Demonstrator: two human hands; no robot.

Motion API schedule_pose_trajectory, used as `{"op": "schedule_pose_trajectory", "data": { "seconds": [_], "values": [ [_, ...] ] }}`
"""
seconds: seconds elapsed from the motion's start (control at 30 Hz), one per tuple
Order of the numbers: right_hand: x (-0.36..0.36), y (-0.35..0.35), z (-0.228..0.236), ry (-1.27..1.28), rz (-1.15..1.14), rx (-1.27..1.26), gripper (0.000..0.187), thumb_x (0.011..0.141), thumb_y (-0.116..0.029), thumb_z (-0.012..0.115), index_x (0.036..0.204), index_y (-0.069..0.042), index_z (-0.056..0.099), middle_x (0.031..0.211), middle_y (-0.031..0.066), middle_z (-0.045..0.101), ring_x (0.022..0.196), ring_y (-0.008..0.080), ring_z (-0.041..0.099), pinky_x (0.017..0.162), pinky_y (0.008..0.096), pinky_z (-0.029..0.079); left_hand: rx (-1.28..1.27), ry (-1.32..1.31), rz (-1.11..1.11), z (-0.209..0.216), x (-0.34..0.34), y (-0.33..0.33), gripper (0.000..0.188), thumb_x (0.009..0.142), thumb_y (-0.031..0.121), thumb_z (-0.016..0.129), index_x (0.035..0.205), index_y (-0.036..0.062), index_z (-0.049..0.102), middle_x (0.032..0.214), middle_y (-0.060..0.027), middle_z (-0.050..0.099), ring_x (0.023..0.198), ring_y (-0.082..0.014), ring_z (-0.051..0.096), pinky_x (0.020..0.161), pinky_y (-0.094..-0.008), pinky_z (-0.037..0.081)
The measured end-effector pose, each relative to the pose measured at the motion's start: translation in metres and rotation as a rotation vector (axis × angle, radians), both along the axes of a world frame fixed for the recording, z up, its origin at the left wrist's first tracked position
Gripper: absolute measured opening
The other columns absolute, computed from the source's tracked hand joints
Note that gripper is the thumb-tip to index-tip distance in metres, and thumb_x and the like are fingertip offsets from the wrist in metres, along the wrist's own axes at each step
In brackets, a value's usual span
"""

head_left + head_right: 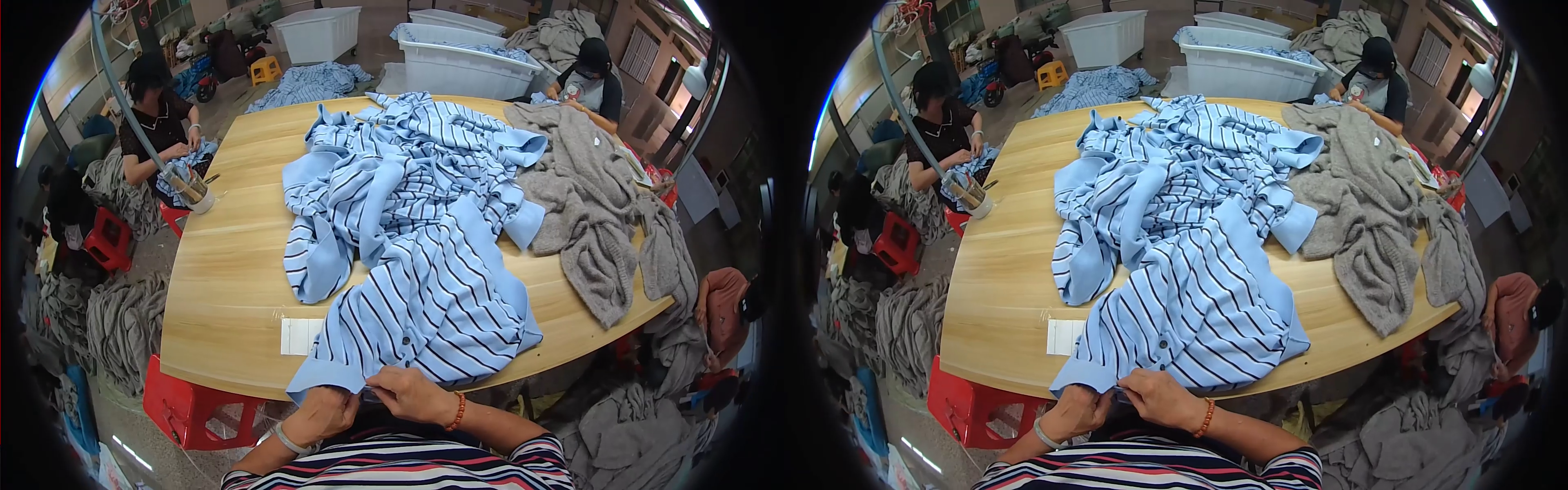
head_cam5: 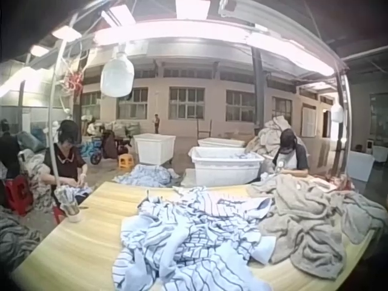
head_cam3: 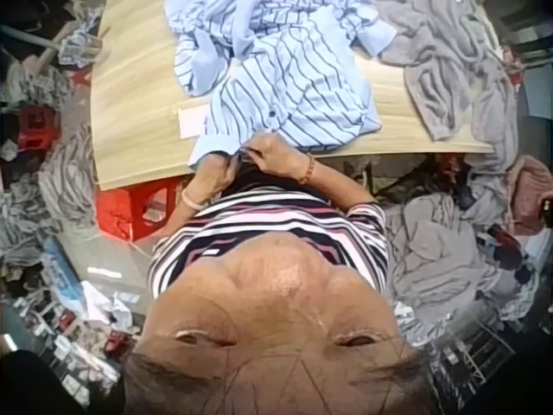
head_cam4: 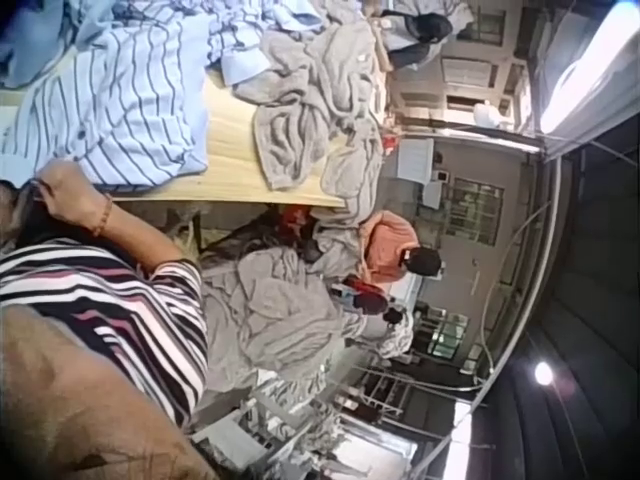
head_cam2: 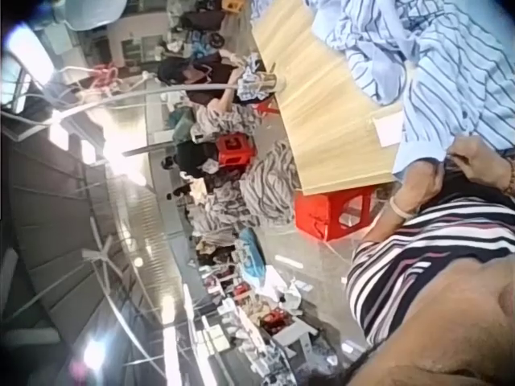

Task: The recorder is buttoning and inspecting blue striped shirts on a work table.

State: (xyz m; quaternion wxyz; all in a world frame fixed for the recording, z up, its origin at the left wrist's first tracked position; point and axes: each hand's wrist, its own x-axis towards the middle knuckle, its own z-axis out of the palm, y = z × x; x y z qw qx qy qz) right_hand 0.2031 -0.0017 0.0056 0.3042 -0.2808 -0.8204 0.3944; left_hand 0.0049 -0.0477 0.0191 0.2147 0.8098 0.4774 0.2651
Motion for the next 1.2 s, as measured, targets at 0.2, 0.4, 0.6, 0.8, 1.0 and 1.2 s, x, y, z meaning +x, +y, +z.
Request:
{"op": "schedule_pose_trajectory", "data": {
  "seconds": [0.2,0.4,0.6,0.8,1.0,1.2],
  "values": [
    [-0.001,-0.006,-0.002,-0.027,-0.027,-0.083,0.015,0.081,-0.003,0.061,0.094,0.002,0.063,0.084,0.0184,0.063,0.077,0.0345,0.063,0.069,0.0392,0.051,-0.107,-0.031,-0.041,-0.003,-0.004,-0.004,0.016,0.078,0.007,0.061,0.092,-0.0015,0.061,0.079,-0.0212,0.060,0.069,-0.0397,0.058,0.061,-0.0436,0.045],
    [-0.002,-0.006,-0.004,-0.054,-0.039,-0.099,0.014,0.081,-0.005,0.062,0.093,0.003,0.063,0.083,0.0188,0.063,0.077,0.0347,0.063,0.069,0.0393,0.051,-0.081,0.054,-0.064,-0.004,-0.003,-0.004,0.018,0.078,0.010,0.061,0.092,-0.0011,0.061,0.080,-0.0212,0.060,0.070,-0.0394,0.058,0.063,-0.0429,0.046],
    [-0.001,-0.005,-0.006,-0.055,-0.020,-0.053,0.015,0.080,-0.004,0.063,0.094,0.003,0.061,0.082,0.0180,0.062,0.075,0.0343,0.062,0.065,0.0382,0.050,-0.084,0.092,-0.091,-0.021,-0.006,-0.005,0.018,0.078,0.013,0.060,0.091,0.0004,0.062,0.085,-0.0186,0.060,0.075,-0.0363,0.059,0.064,-0.0424,0.046],
    [0.000,-0.003,-0.004,-0.083,0.014,-0.007,0.018,0.079,-0.002,0.064,0.096,0.004,0.059,0.083,0.0177,0.060,0.073,0.0342,0.061,0.062,0.0376,0.050,-0.002,0.044,-0.006,-0.031,-0.001,-0.006,0.015,0.076,0.012,0.060,0.087,0.0024,0.062,0.084,-0.0186,0.060,0.076,-0.0376,0.057,0.065,-0.0454,0.045],
    [0.002,-0.004,-0.008,-0.100,0.010,0.007,0.019,0.079,0.001,0.062,0.097,0.004,0.059,0.084,0.0172,0.059,0.072,0.0342,0.060,0.062,0.0373,0.049,-0.037,-0.092,0.078,-0.034,0.004,-0.008,0.014,0.074,0.013,0.063,0.085,0.0048,0.064,0.078,-0.0179,0.060,0.071,-0.0386,0.057,0.062,-0.0451,0.044],
    [0.000,-0.004,-0.017,-0.128,0.004,0.018,0.014,0.082,-0.001,0.057,0.096,0.002,0.057,0.081,0.0168,0.056,0.073,0.0352,0.058,0.063,0.0403,0.048,-0.145,-0.121,0.098,-0.037,0.004,-0.008,0.017,0.074,0.007,0.062,0.090,0.0054,0.064,0.080,-0.0159,0.062,0.074,-0.0361,0.059,0.065,-0.0419,0.046]
  ]
}}
